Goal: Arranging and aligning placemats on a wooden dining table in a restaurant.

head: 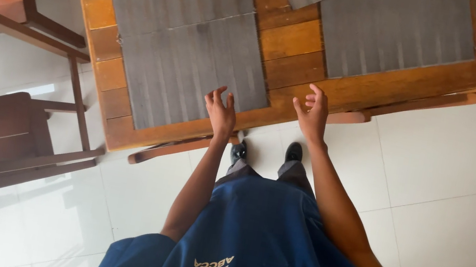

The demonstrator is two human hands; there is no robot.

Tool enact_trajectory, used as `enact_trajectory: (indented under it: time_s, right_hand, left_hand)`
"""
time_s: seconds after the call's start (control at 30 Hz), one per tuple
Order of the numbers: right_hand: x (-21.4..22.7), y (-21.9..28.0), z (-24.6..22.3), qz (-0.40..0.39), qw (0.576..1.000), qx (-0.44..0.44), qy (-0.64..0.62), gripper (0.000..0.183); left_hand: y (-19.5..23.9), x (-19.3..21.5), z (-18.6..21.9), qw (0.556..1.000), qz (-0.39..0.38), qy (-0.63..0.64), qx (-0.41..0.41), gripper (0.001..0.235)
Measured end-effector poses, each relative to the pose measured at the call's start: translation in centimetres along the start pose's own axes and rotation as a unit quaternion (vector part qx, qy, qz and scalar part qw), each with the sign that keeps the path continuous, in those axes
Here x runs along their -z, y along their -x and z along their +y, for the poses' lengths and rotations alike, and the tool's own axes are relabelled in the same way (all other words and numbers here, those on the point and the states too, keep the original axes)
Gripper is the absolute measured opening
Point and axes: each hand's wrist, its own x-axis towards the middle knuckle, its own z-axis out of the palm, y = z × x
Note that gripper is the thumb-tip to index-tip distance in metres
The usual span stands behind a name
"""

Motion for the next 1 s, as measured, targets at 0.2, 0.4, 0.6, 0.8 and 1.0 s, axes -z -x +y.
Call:
enact_trajectory:
  time_s: [0.2, 0.4, 0.6, 0.8, 1.0]
  right_hand:
    - [6.1, -3.0, 3.1, -0.001, 0.999, 0.002, -0.046, 0.057]
    - [12.9, -5.6, 7.5, -0.006, 0.994, -0.035, -0.099, 0.057]
    - [17.4, -7.2, 11.5, 0.002, 0.997, -0.006, -0.075, 0.055]
    - [18.4, -9.0, 13.2, 0.012, 0.996, -0.038, -0.074, 0.055]
    - [18.2, -11.3, 14.2, 0.015, 0.999, -0.029, -0.039, 0.054]
  left_hand:
    - [1.1, -5.8, 0.5, 0.997, 0.061, -0.022, -0.031, 0.031]
    - [4.2, -12.5, 5.1, 0.996, 0.075, 0.014, -0.036, 0.030]
    - [6.9, -18.0, 7.9, 0.999, 0.040, 0.012, -0.024, 0.034]
    - [6.2, -20.7, 8.7, 1.000, 0.011, 0.009, -0.022, 0.042]
    - [3.1, -23.9, 8.6, 0.999, -0.020, 0.004, 0.025, 0.042]
